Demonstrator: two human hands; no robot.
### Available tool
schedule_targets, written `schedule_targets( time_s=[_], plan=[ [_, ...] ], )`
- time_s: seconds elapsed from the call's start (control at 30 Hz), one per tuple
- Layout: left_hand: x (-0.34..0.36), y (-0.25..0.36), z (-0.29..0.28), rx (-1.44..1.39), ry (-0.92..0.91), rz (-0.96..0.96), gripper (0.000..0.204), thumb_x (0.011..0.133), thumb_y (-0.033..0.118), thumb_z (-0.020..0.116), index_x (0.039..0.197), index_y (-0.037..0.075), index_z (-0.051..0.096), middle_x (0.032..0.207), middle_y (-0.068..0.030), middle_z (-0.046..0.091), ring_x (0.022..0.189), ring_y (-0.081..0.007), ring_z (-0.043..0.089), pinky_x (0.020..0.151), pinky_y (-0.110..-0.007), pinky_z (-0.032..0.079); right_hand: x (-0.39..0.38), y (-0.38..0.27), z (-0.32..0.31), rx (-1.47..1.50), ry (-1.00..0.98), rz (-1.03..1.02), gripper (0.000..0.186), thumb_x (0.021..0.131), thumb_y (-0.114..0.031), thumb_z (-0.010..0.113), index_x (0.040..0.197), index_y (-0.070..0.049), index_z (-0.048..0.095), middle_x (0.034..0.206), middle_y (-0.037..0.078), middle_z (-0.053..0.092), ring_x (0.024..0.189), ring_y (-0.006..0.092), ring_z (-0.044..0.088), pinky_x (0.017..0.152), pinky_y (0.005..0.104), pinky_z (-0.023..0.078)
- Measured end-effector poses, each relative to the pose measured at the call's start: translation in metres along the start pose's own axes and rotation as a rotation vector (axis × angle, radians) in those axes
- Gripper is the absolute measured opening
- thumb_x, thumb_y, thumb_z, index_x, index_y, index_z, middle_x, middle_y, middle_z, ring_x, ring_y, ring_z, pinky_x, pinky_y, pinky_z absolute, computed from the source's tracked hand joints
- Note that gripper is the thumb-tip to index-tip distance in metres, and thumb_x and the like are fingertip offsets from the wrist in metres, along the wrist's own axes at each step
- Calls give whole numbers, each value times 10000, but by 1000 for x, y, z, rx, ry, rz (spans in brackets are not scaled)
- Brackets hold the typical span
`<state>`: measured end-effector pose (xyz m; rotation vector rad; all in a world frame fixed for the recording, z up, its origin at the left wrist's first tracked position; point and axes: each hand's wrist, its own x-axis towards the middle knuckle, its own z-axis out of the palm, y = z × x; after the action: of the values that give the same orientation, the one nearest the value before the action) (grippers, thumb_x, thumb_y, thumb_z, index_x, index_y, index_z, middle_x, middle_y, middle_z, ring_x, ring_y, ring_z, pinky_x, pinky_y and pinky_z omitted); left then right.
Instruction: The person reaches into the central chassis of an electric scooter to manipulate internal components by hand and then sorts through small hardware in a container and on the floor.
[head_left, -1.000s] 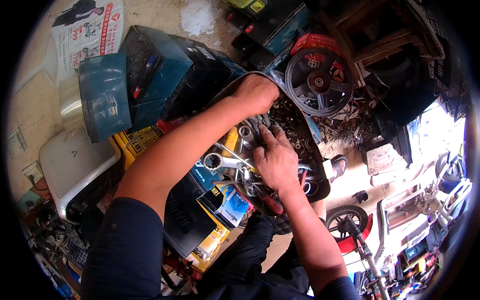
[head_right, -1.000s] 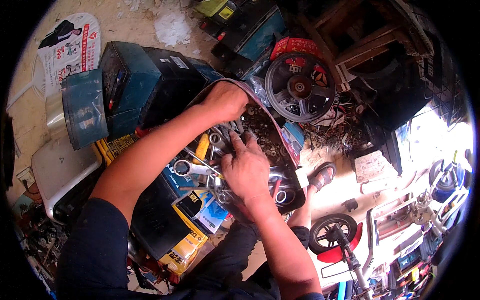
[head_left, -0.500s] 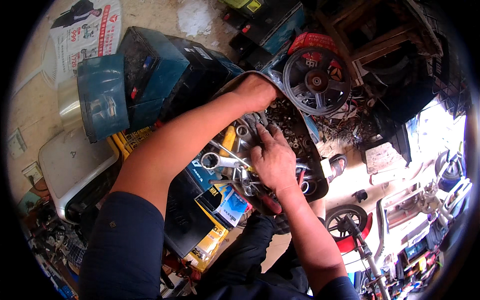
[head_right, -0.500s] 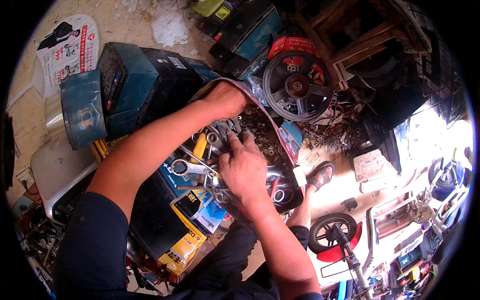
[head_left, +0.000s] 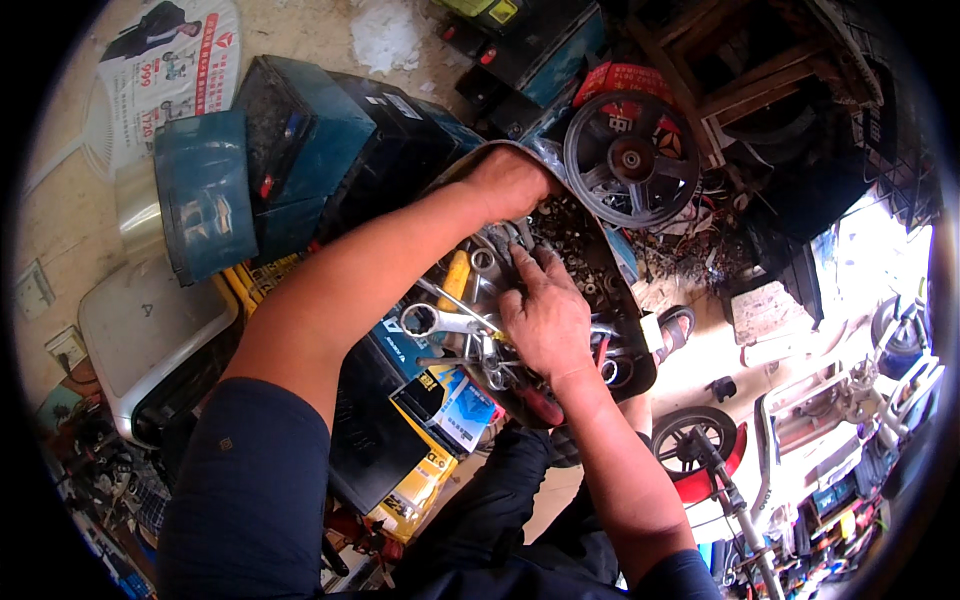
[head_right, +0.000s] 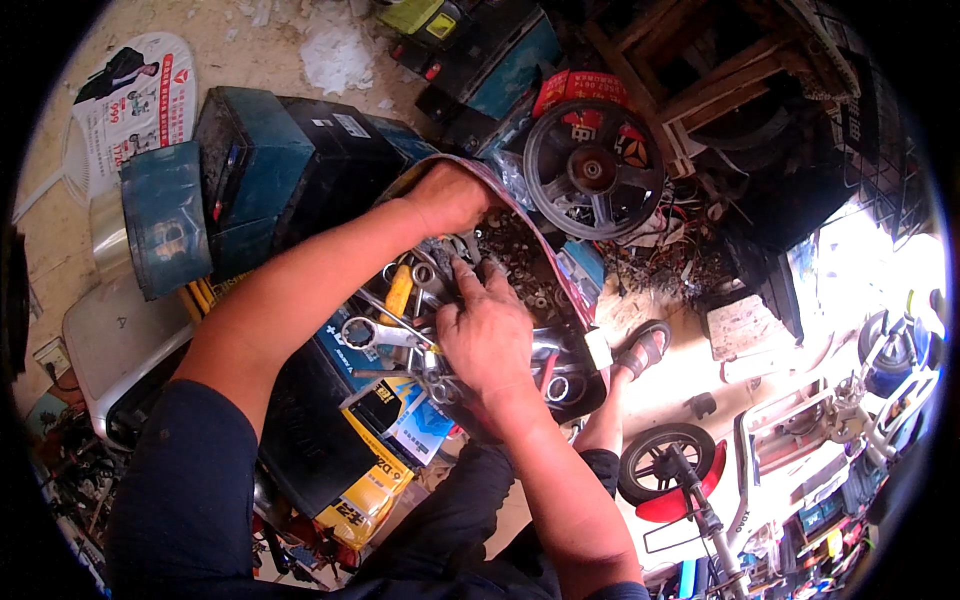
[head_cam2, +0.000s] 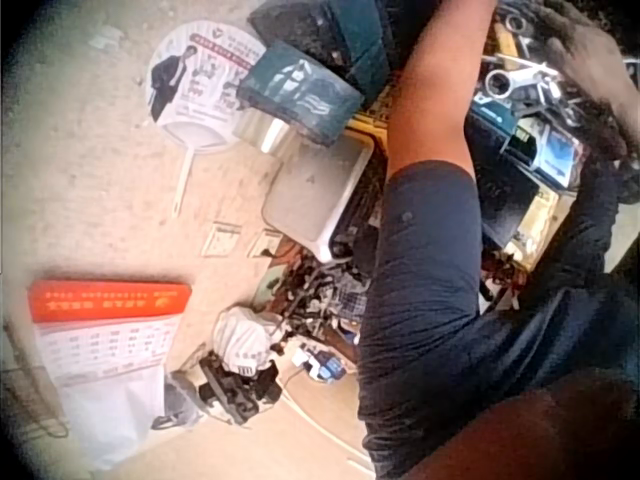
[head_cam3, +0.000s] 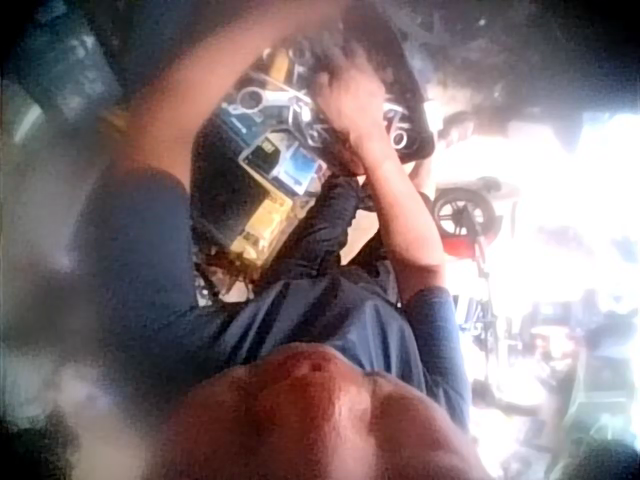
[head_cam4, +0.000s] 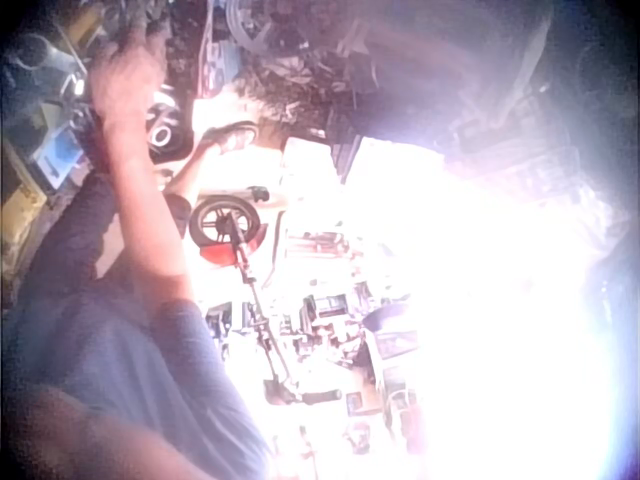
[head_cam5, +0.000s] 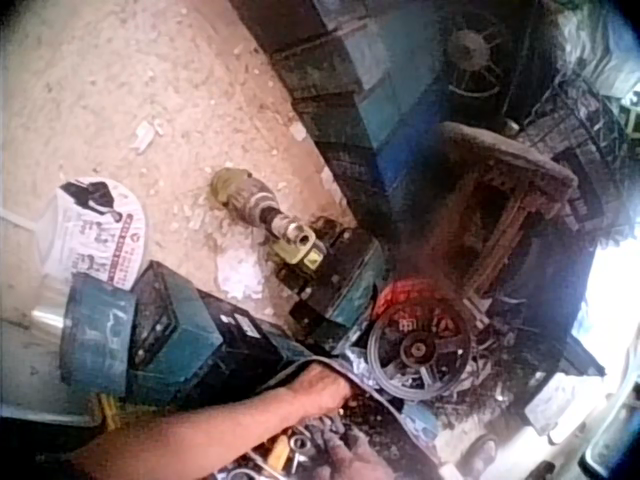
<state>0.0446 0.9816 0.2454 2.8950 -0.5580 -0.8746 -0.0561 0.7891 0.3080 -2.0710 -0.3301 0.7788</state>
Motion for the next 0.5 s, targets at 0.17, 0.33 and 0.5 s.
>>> schedule_targets(
  time_s=[0.17,0.33,0.5],
  plan=[
    [-18,0,-13,-429,54,-23,184,853,209,706,990,125,797,1011,-141,780,925,-333,741,832,-440,572,0,1,1,3,8,-4,557,907,-250,598,1443,-105,644,1452,294,577,1249,449,637,1088,485,510],
    [-25,0,-23,-898,-55,-130,200,875,143,665,993,12,760,940,-130,767,880,-232,731,818,-357,561,0,2,1,-5,9,-4,554,908,-251,599,1439,-100,647,1432,288,589,1239,443,641,1081,484,512],
    [-21,-5,-18,-946,-166,-138,259,910,143,575,1019,-5,759,972,-115,780,917,-232,734,858,-363,559,0,0,1,4,11,-15,551,906,-254,599,1430,-92,652,1426,288,590,1239,438,642,1076,480,515]
  ],
)
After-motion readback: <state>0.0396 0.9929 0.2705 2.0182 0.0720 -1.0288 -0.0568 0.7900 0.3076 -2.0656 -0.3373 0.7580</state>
